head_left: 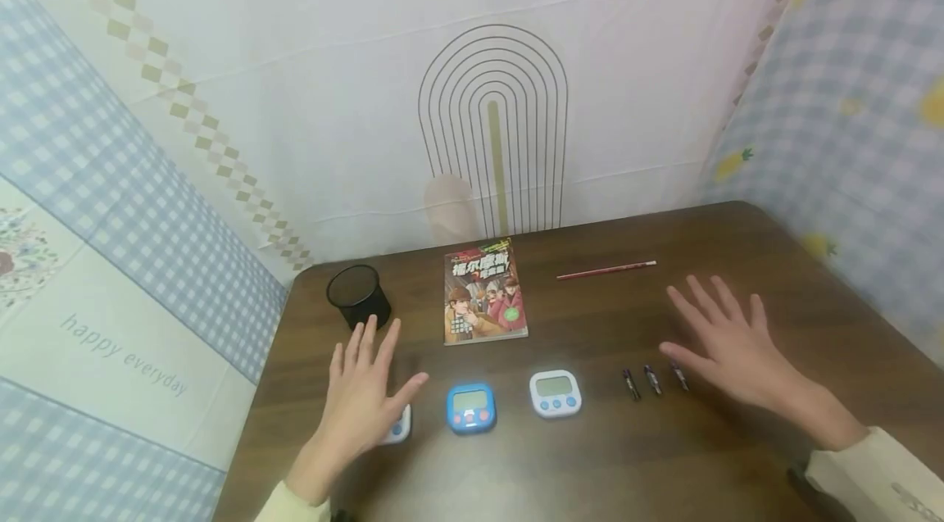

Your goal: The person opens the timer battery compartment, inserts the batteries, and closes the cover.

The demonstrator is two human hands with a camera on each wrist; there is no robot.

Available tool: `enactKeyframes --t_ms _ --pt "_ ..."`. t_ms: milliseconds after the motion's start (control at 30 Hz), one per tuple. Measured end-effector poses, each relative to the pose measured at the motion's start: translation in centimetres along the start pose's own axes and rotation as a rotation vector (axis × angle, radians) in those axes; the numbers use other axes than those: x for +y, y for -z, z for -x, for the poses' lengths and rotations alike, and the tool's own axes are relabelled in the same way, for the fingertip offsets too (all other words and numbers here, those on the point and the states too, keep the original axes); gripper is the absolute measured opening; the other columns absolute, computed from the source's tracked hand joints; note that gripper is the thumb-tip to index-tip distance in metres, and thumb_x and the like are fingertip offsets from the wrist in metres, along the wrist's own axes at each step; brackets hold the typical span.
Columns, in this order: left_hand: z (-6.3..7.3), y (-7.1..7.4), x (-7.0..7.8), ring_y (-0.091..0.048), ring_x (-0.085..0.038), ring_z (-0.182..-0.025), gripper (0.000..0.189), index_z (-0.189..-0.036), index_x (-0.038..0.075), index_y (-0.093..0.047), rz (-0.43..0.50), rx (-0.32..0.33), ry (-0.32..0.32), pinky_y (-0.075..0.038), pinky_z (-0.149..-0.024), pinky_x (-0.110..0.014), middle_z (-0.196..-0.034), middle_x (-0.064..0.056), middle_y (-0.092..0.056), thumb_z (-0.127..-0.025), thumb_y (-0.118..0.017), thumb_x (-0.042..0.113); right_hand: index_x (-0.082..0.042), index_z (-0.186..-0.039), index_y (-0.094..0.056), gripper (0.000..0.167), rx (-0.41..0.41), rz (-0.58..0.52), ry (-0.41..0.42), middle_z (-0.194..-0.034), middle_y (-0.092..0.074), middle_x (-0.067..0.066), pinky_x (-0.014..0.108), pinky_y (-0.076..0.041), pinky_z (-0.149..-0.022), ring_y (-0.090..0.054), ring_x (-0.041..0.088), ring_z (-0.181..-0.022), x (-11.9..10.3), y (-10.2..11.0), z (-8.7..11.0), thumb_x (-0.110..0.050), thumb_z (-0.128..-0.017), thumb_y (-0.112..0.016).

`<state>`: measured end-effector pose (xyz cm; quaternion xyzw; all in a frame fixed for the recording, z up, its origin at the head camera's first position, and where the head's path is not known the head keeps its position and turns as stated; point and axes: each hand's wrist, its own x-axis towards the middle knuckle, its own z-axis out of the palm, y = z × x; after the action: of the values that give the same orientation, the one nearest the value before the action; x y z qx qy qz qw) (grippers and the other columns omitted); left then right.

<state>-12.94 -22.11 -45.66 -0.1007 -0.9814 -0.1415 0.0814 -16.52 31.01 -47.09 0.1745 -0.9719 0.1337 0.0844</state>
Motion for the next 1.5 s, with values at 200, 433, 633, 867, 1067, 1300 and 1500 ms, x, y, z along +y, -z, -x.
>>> enactKeyframes --t_ms 200,433,633,867,1067,1300,1500 --pt "-0.4 -0.3 1.7 -0.016 -0.05 -0.16 0.091 -0.169 0.02 -0.025 0.028 -0.001 -0.032 -0.01 -0.125 -0.076 -0.175 -0.025 -0.015 -0.099 -0.06 0.066 -0.02 -0.171 -0.018 0.09 0.001 -0.007 0.023 -0.175 -0.014 0.025 0.085 0.018 -0.113 0.003 0.049 -0.162 -0.8 0.1 -0.5 -0.055 -0.102 -0.064" --pt "-1.1 -0.6 3.4 -0.012 -0.047 -0.162 0.092 -0.17 0.022 -0.023 0.062 -0.02 -0.049 -0.008 -0.128 -0.073 -0.176 -0.021 -0.013 -0.099 -0.059 0.068 -0.019 -0.171 -0.018 0.089 -0.016 -0.022 0.025 -0.175 -0.013 0.025 0.085 0.018 -0.113 0.004 0.049 -0.162 -1.8 0.1 -0.8 -0.056 -0.103 -0.062" --pt "-1.4 -0.6 4.2 -0.013 -0.046 -0.162 0.09 -0.17 0.022 -0.024 0.083 -0.019 -0.049 -0.008 -0.128 -0.073 -0.176 -0.022 -0.015 -0.1 -0.061 0.065 -0.02 -0.171 -0.017 0.089 -0.054 -0.025 0.028 -0.176 -0.011 0.023 0.084 0.018 -0.114 0.005 0.049 -0.162 -2.3 0.0 -1.3 -0.058 -0.103 -0.06" --pt "-1.5 -0.7 5.1 -0.014 -0.046 -0.162 0.09 -0.17 0.021 -0.025 0.111 -0.021 -0.043 -0.008 -0.128 -0.073 -0.176 -0.021 -0.014 -0.1 -0.059 0.066 -0.019 -0.171 -0.02 0.088 -0.083 -0.045 0.041 -0.176 -0.012 0.023 0.085 0.017 -0.114 0.004 0.049 -0.162 -3.2 -0.1 -1.7 -0.059 -0.103 -0.059" --pt "-1.5 -0.8 5.6 -0.013 -0.045 -0.162 0.09 -0.17 0.026 -0.021 0.111 -0.039 -0.032 -0.008 -0.128 -0.071 -0.177 -0.018 -0.013 -0.1 -0.053 0.072 -0.018 -0.17 -0.022 0.087 -0.09 -0.051 0.046 -0.176 -0.014 0.023 0.086 0.012 -0.115 0.001 0.05 -0.162 -3.8 -0.5 -1.8 -0.06 -0.103 -0.059" --pt "-1.9 -0.8 6.2 -0.014 -0.046 -0.162 0.089 -0.171 0.028 -0.019 0.121 -0.038 -0.044 -0.008 -0.128 -0.072 -0.177 -0.019 -0.013 -0.1 -0.055 0.069 -0.018 -0.17 -0.022 0.087 -0.096 -0.054 0.04 -0.176 -0.014 0.023 0.085 0.014 -0.115 0.002 0.049 -0.162 -3.7 -0.6 -1.8 -0.06 -0.103 -0.058" --pt "-2.3 -0.9 6.9 -0.014 -0.044 -0.162 0.091 -0.171 0.027 -0.019 0.113 -0.053 -0.051 -0.009 -0.129 -0.07 -0.177 -0.018 -0.014 -0.099 -0.049 0.075 -0.018 -0.17 -0.023 0.087 -0.096 -0.046 0.054 -0.175 -0.015 0.023 0.086 0.012 -0.115 0.001 0.049 -0.162 -4.0 -0.7 -2.0 -0.06 -0.103 -0.059"
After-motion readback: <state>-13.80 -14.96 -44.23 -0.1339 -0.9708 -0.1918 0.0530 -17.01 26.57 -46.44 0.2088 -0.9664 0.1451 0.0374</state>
